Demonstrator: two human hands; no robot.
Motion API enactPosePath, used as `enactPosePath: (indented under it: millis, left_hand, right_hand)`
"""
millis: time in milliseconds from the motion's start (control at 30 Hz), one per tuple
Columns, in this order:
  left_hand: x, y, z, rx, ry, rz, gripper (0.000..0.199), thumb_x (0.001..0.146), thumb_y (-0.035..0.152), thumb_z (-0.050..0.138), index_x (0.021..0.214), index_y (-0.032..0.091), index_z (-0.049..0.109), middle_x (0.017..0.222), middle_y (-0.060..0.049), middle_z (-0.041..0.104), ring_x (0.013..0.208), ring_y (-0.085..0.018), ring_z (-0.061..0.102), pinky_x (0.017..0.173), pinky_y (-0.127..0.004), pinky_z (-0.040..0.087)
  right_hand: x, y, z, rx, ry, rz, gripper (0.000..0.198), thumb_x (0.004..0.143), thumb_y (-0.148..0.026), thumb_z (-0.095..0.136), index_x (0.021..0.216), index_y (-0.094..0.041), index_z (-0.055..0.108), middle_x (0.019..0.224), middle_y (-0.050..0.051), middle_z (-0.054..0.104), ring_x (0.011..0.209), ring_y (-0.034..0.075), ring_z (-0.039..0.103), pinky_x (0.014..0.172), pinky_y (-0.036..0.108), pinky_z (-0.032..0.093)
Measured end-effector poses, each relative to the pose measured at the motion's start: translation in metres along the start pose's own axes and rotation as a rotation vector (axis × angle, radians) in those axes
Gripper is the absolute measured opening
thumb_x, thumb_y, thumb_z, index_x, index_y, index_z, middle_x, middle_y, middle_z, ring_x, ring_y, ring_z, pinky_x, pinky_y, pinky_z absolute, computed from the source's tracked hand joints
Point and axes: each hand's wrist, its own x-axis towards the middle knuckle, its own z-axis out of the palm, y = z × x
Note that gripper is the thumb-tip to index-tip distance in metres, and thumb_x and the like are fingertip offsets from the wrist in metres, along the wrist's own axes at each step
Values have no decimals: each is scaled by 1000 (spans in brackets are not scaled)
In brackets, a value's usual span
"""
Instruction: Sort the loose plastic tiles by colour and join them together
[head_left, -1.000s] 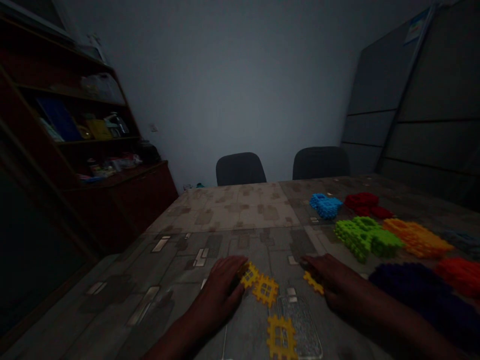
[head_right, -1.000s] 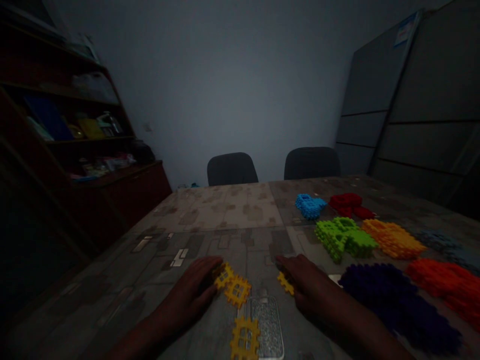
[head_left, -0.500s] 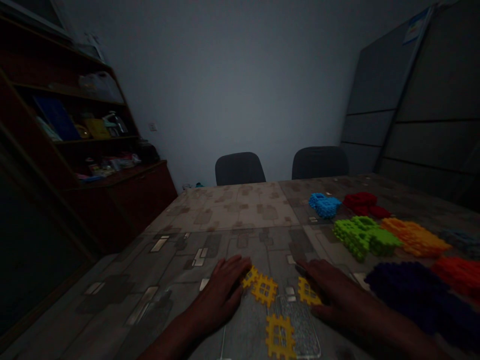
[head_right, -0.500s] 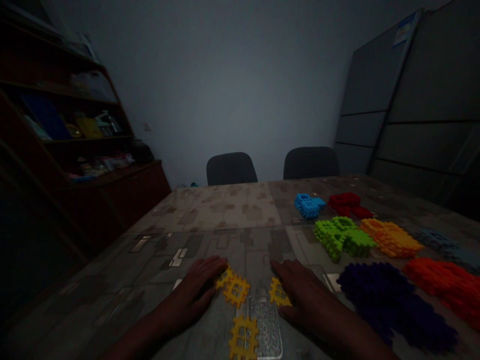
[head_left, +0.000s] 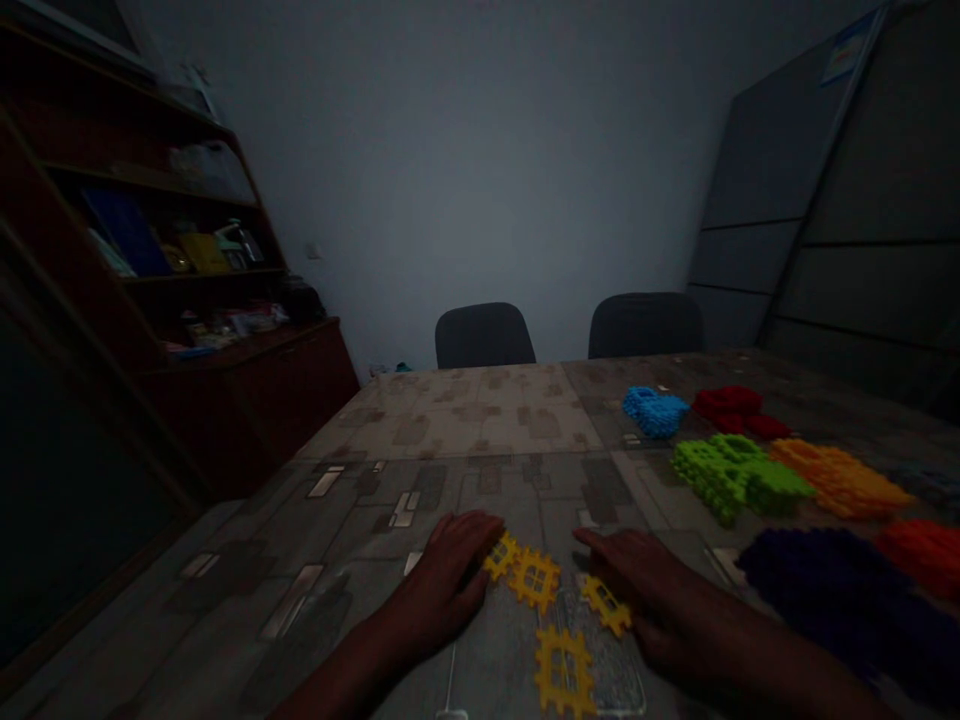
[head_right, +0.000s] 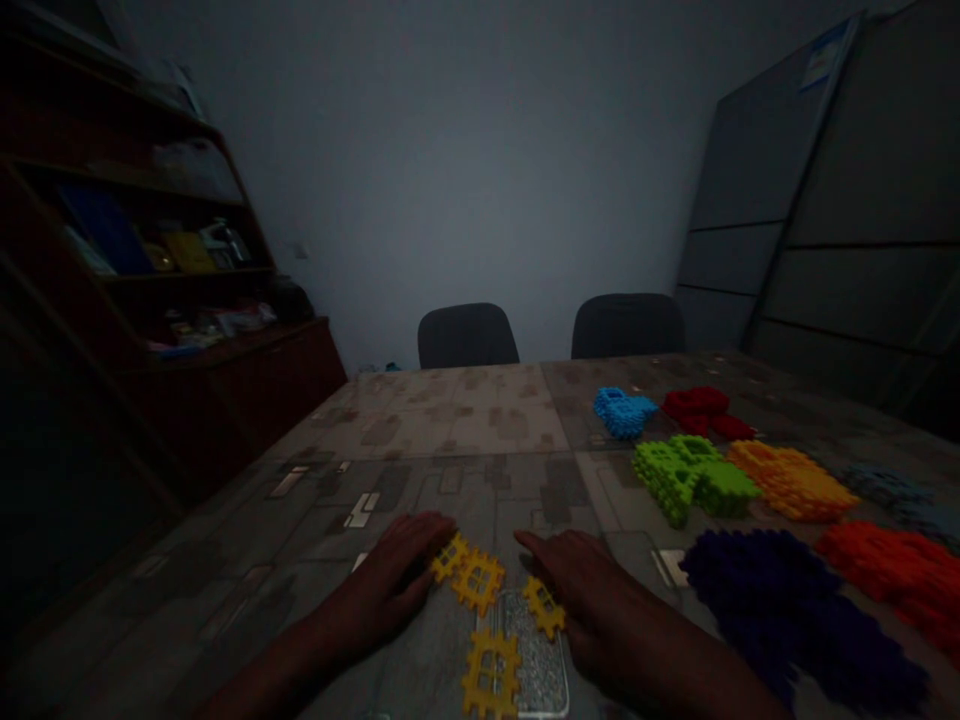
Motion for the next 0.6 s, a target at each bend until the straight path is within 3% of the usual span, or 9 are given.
enactPosePath:
  millis: [67, 167, 300, 433, 600]
  left_hand:
    - [0, 0, 1, -2, 4, -4, 60, 90, 12, 51, 148, 23, 48, 152, -12, 55, 144, -31, 46, 122, -65, 27]
    - [0, 1, 0, -12, 27, -18, 61, 86, 11, 53, 146, 22, 50, 149, -13, 58, 141, -32, 50, 121, -64, 29]
    - [2, 3, -4, -29, 91, -38, 65, 82, 11, 55, 145, 21, 51, 144, -15, 61, 135, -32, 55, 119, -64, 33]
    - [3, 0, -7, -16, 143, -50, 65, 81, 10, 53, 145, 19, 51, 141, -15, 62, 132, -31, 57, 116, -59, 39]
    - [2, -7, -6, -5, 155, -78, 66, 81, 13, 55, 146, 21, 51, 142, -15, 62, 132, -33, 57, 116, -60, 39]
  right_hand:
    - [-1, 5, 0, -14, 22, -15, 69, 91, -13, 46, 159, -26, 37, 154, 12, 51, 142, 26, 45, 119, 47, 35]
    - [0, 2, -2, -45, 29, 139, 65, 95, -27, 49, 159, -22, 39, 158, 14, 46, 145, 31, 41, 120, 51, 33]
    - [3, -10, 9, -106, 12, 351, 89, 80, -36, 69, 161, -20, 35, 157, 18, 47, 143, 42, 42, 116, 61, 34]
    - [1, -6, 25, -160, 44, 320, 90, 76, -23, 65, 160, -16, 35, 151, 19, 53, 139, 40, 46, 116, 60, 35]
    - [2, -6, 23, -75, 71, 255, 96, 72, -19, 63, 161, -14, 30, 155, 18, 50, 142, 36, 43, 119, 55, 32]
